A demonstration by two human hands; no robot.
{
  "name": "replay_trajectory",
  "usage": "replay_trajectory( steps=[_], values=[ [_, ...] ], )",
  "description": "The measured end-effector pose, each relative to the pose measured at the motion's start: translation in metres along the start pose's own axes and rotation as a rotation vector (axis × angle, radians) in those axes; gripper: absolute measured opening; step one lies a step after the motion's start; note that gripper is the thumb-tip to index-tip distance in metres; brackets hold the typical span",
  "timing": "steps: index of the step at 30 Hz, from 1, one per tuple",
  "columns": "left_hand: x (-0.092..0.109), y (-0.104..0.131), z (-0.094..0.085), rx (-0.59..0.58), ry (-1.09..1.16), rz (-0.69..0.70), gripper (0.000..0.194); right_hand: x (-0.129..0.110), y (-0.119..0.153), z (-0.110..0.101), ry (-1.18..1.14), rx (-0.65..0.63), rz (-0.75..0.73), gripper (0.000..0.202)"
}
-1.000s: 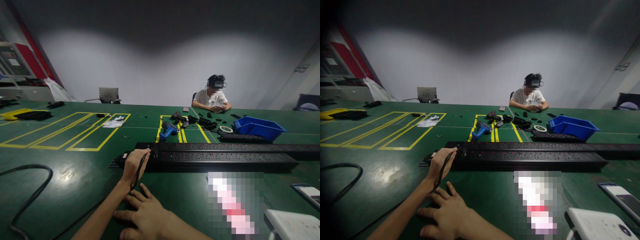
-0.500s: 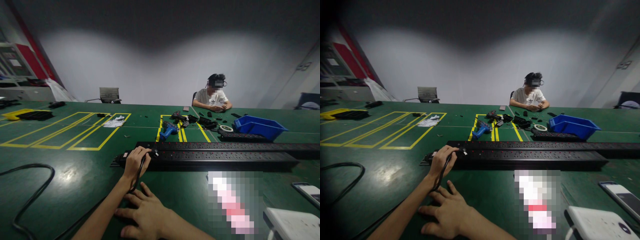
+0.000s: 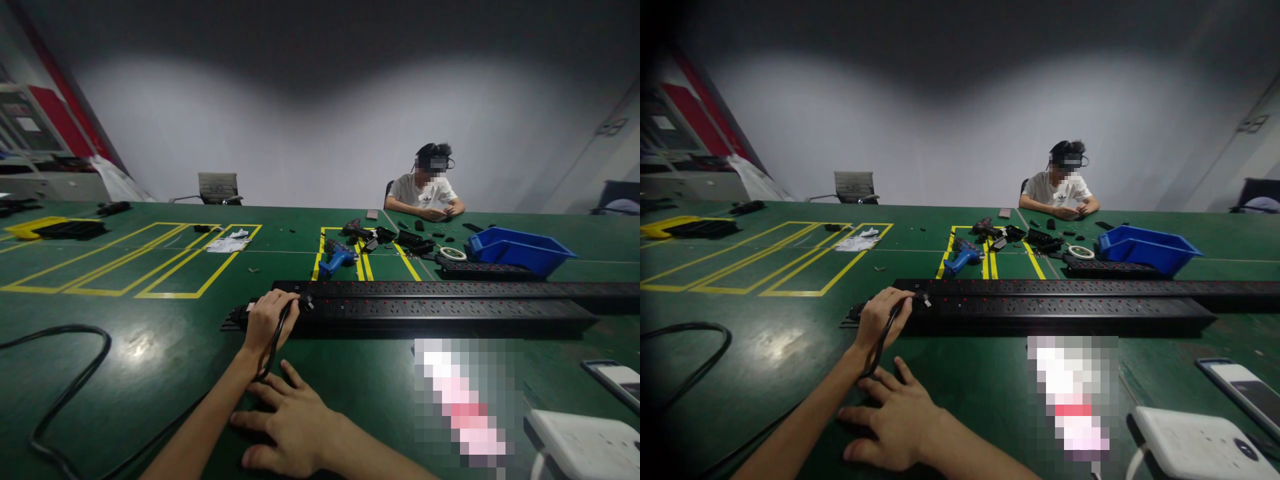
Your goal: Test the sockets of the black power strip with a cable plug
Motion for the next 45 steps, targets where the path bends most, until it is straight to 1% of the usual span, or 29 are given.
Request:
replay_trajectory(
  steps=[2,5,8,11,14,16,19,21,22,23,24,25,27,28,29,31,33,35,41,45],
  values=[
    [-0.001,-0.001,0.003,0.000,0.063,-0.036,0.017,-0.001,0.000,-0.001,0.004,0.000,-0.004,0.052],
    [-0.004,-0.002,0.011,-0.026,0.192,-0.149,0.020,-0.001,0.000,-0.002,0.012,-0.007,-0.002,0.051],
    [-0.008,-0.002,0.020,-0.091,0.296,-0.286,0.024,-0.001,0.000,-0.002,0.009,-0.016,0.004,0.051],
    [-0.010,-0.003,0.023,-0.174,0.423,-0.362,0.033,0.000,0.000,-0.002,-0.004,-0.021,0.005,0.052],
    [-0.007,-0.005,0.021,-0.218,0.583,-0.415,0.043,0.000,0.001,-0.001,-0.017,-0.031,0.006,0.052],
    [-0.003,-0.007,0.016,-0.237,0.673,-0.445,0.047,0.000,0.001,-0.001,-0.018,-0.041,0.012,0.052],
    [0.006,-0.007,0.009,-0.272,0.746,-0.441,0.046,0.003,-0.002,0.002,-0.004,-0.038,-0.004,0.052],
    [0.011,-0.006,0.004,-0.277,0.749,-0.425,0.045,0.008,-0.006,0.002,0.006,-0.001,-0.014,0.045],
    [0.013,-0.004,0.002,-0.275,0.745,-0.418,0.044,0.013,-0.007,0.001,0.007,0.044,0.004,0.036],
    [0.016,-0.003,0.000,-0.275,0.738,-0.411,0.043,0.018,-0.008,-0.002,0.002,0.117,0.046,0.026],
    [0.018,-0.002,-0.001,-0.273,0.732,-0.403,0.042,0.025,-0.008,-0.006,-0.010,0.223,0.115,0.016],
    [0.019,-0.001,-0.003,-0.268,0.726,-0.396,0.042,0.032,-0.006,-0.012,-0.032,0.363,0.191,0.011],
    [0.023,0.001,-0.006,-0.252,0.707,-0.378,0.041,0.046,0.000,-0.026,-0.096,0.667,0.302,0.010],
    [0.024,0.002,-0.007,-0.238,0.694,-0.370,0.040,0.053,0.004,-0.032,-0.136,0.783,0.326,0.011],
    [0.025,0.003,-0.008,-0.222,0.683,-0.365,0.040,0.058,0.007,-0.038,-0.171,0.877,0.338,0.012],
    [0.026,0.004,-0.009,-0.205,0.672,-0.356,0.039,0.068,0.012,-0.045,-0.217,0.994,0.342,0.015],
    [0.027,0.004,-0.008,-0.205,0.677,-0.348,0.039,0.074,0.014,-0.048,-0.249,1.066,0.332,0.019],
    [0.027,0.005,-0.007,-0.214,0.685,-0.339,0.039,0.077,0.013,-0.049,-0.266,1.111,0.309,0.021],
    [0.027,0.007,-0.005,-0.218,0.672,-0.313,0.038,0.079,0.012,-0.051,-0.275,1.184,0.261,0.023],
    [0.028,0.007,-0.006,-0.207,0.657,-0.303,0.037,0.080,0.014,-0.052,-0.272,1.198,0.255,0.024]
  ],
)
Point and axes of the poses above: each hand's wrist, its own y-axis away from the middle knuckle, its own z-axis out of the palm, x = y × z, the point moved 2 cm from there along -y, towards the middle knuckle, and after that the axes turned 6 degrees about -y, right-handed, at the moved point
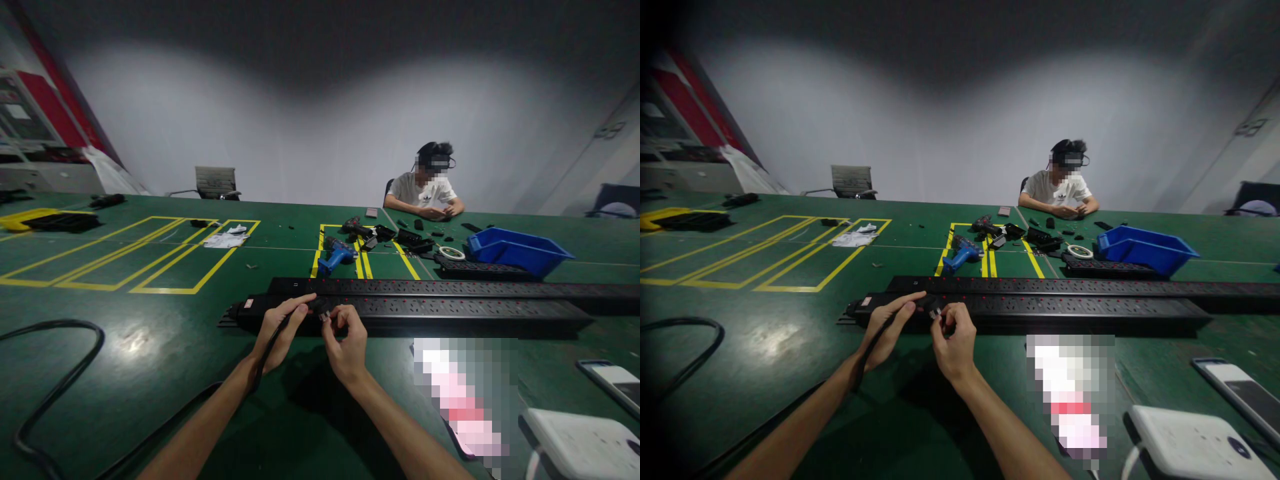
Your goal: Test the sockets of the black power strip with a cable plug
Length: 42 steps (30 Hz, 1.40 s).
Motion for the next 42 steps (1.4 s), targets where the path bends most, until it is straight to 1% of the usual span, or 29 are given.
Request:
replay_trajectory(
  steps=[5,8,11,13,16,19,20,22,26,30,32,35,37,39,42],
  values=[
    [0.001,0.001,0.001,-0.013,0.018,-0.008,0.036,0.000,0.000,-0.001,0.004,0.016,-0.007,0.025],
    [0.002,0.002,0.002,-0.017,-0.003,0.015,0.035,0.000,-0.001,-0.002,0.004,0.018,-0.005,0.025],
    [0.000,0.001,0.002,0.024,-0.056,0.054,0.033,0.003,0.001,-0.002,0.016,-0.033,0.029,0.018],
    [-0.004,0.000,0.002,0.084,-0.102,0.064,0.033,0.005,0.005,0.002,0.061,-0.129,0.069,0.013],
    [-0.012,-0.002,0.003,0.156,-0.185,0.065,0.035,0.008,0.016,0.010,0.162,-0.349,0.095,0.010],
    [-0.021,-0.004,0.006,0.162,-0.234,0.074,0.036,0.008,0.026,0.019,0.232,-0.569,0.081,0.013],
    [-0.023,-0.005,0.008,0.155,-0.241,0.078,0.036,0.008,0.028,0.021,0.247,-0.621,0.077,0.015],
    [-0.025,-0.006,0.013,0.136,-0.258,0.081,0.036,0.008,0.029,0.023,0.267,-0.684,0.080,0.016],
    [-0.025,-0.008,0.020,0.127,-0.305,0.061,0.038,0.010,0.028,0.022,0.280,-0.708,0.119,0.015],
    [-0.027,-0.013,0.020,0.141,-0.325,0.073,0.038,0.011,0.027,0.021,0.262,-0.724,0.123,0.014],
    [-0.031,-0.017,0.017,0.106,-0.336,0.092,0.039,0.011,0.027,0.022,0.258,-0.730,0.118,0.013],
    [-0.039,-0.026,0.015,-0.022,-0.353,0.144,0.037,0.011,0.028,0.022,0.268,-0.728,0.098,0.013],
    [-0.042,-0.032,0.014,-0.058,-0.369,0.160,0.035,0.012,0.029,0.022,0.275,-0.733,0.084,0.012],
    [-0.044,-0.037,0.015,-0.066,-0.405,0.140,0.032,0.013,0.029,0.022,0.280,-0.742,0.074,0.013],
    [-0.045,-0.042,0.019,-0.075,-0.474,0.071,0.032,0.013,0.029,0.022,0.284,-0.753,0.062,0.013]
  ],
)
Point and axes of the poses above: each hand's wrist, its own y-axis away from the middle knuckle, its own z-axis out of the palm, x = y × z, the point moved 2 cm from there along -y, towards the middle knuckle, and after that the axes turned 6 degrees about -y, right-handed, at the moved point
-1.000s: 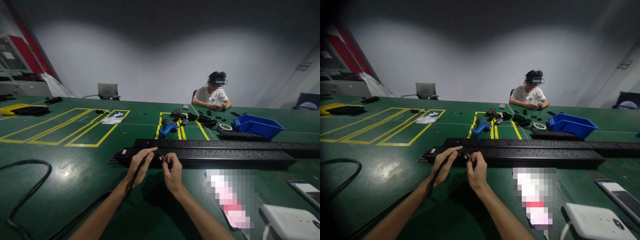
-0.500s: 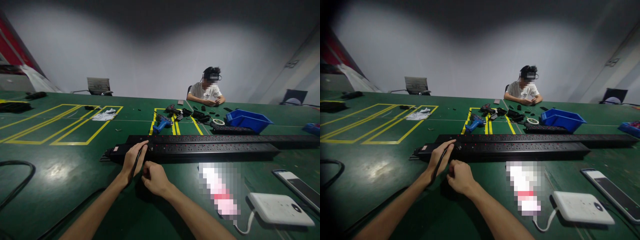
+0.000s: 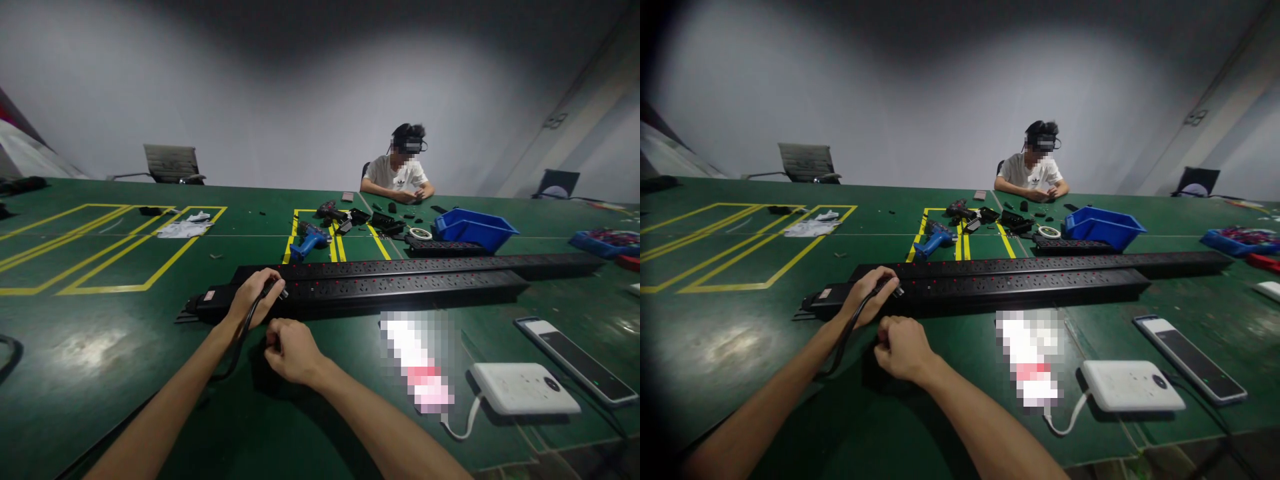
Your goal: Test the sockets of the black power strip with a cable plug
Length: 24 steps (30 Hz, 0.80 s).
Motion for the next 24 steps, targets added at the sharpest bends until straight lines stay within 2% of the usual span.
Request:
replay_trajectory(
  steps=[7,10,15,20,24],
  values=[
    [-0.008,-0.003,0.002,-0.025,-0.058,0.011,0.042,0.000,-0.001,0.000,0.029,-0.039,-0.002,0.013],
    [-0.005,-0.002,0.000,-0.018,-0.057,-0.011,0.040,0.000,-0.001,0.000,0.041,-0.049,-0.013,0.013],
    [0.003,-0.002,-0.004,0.013,-0.110,0.042,0.036,0.001,-0.001,0.001,0.056,-0.058,-0.018,0.015],
    [-0.004,-0.005,-0.003,0.010,-0.104,0.020,0.038,-0.001,-0.001,0.001,0.051,-0.055,-0.027,0.014],
    [-0.004,-0.005,-0.003,0.007,-0.147,0.075,0.038,-0.001,-0.001,0.000,0.040,-0.062,-0.018,0.013]
  ],
)
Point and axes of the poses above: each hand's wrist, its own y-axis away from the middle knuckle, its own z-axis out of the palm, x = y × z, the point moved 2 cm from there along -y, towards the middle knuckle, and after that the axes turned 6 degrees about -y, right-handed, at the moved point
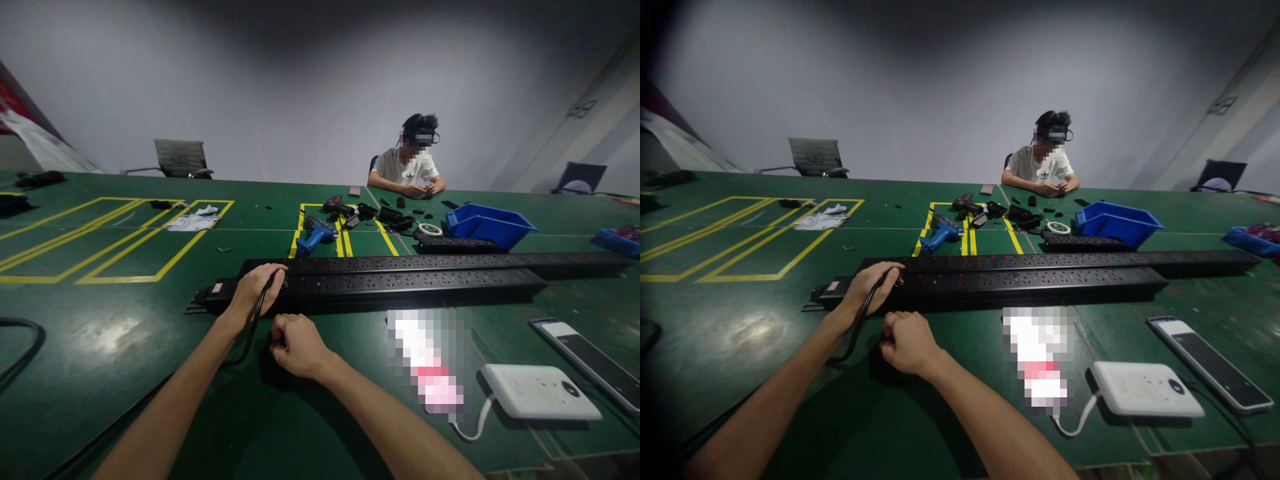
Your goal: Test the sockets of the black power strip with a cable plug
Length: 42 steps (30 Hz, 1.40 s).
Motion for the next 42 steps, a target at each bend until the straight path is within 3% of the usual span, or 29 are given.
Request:
replay_trajectory(
  steps=[7,13,25,33,42],
  values=[
    [0.019,0.005,-0.003,-0.055,-0.160,0.038,0.030,-0.001,-0.001,0.000,0.021,-0.001,0.010,0.012],
    [0.020,0.002,-0.004,-0.097,-0.210,0.038,0.031,-0.002,-0.002,0.000,0.011,-0.016,0.041,0.013],
    [0.026,-0.020,-0.013,-0.332,-0.349,0.098,0.032,0.000,-0.003,-0.001,-0.037,-0.019,0.046,0.016],
    [0.022,-0.016,-0.009,-0.275,-0.316,0.092,0.033,0.000,-0.003,0.000,-0.026,-0.012,0.041,0.016],
    [0.025,-0.021,-0.011,-0.297,-0.377,0.117,0.034,0.003,-0.003,-0.001,-0.044,-0.023,0.014,0.014]
  ],
)
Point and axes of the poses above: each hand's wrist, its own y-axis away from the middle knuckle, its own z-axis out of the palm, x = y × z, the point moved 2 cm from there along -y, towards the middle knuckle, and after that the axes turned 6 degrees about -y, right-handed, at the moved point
